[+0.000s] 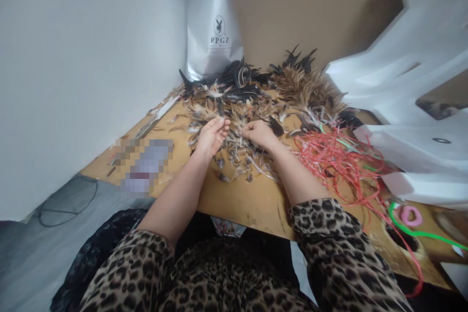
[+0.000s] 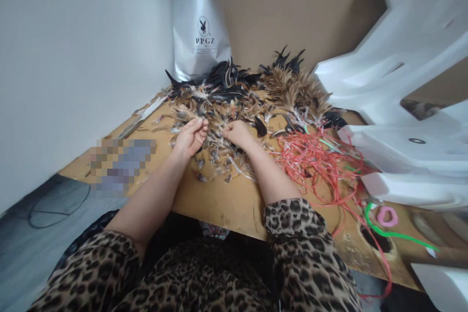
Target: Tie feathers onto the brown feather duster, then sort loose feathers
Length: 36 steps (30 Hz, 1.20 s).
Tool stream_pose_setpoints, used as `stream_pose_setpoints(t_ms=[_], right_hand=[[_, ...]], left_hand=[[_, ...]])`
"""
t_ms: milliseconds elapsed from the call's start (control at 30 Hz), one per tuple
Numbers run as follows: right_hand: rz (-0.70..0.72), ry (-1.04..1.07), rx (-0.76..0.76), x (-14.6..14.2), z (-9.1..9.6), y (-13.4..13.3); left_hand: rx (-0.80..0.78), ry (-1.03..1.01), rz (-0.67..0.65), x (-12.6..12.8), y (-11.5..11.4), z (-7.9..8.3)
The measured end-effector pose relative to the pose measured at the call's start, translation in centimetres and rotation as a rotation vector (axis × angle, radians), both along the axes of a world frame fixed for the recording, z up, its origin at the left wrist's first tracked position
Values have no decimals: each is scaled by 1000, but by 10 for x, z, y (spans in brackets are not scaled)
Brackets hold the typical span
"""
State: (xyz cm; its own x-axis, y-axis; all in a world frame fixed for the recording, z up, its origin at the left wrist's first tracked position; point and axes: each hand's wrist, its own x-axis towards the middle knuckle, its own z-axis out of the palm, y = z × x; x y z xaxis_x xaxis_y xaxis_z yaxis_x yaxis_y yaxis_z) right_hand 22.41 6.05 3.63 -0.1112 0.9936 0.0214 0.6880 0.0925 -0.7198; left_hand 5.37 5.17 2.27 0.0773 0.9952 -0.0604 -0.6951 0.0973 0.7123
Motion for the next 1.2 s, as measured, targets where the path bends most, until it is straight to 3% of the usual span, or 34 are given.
stream_pose_setpoints(t_ms=[267,533,700,1033,1200], right_hand=[[-143,489,15,0,7,1],[-218,598,74,-11,18,-6],[-170,669,40,-19,17,-10],[-74,1069,-195,-13,23,-10],[-8,1099,-290,-16,17,-10]], left_hand=[[-13,25,-73,1,-1,-1],[-23,171,-224,8,-8,-4],[-18,148,-261,10,-8,-4],[-135,-127,-214,3,-8,5],[-148,-218,-214,3,-8,5]])
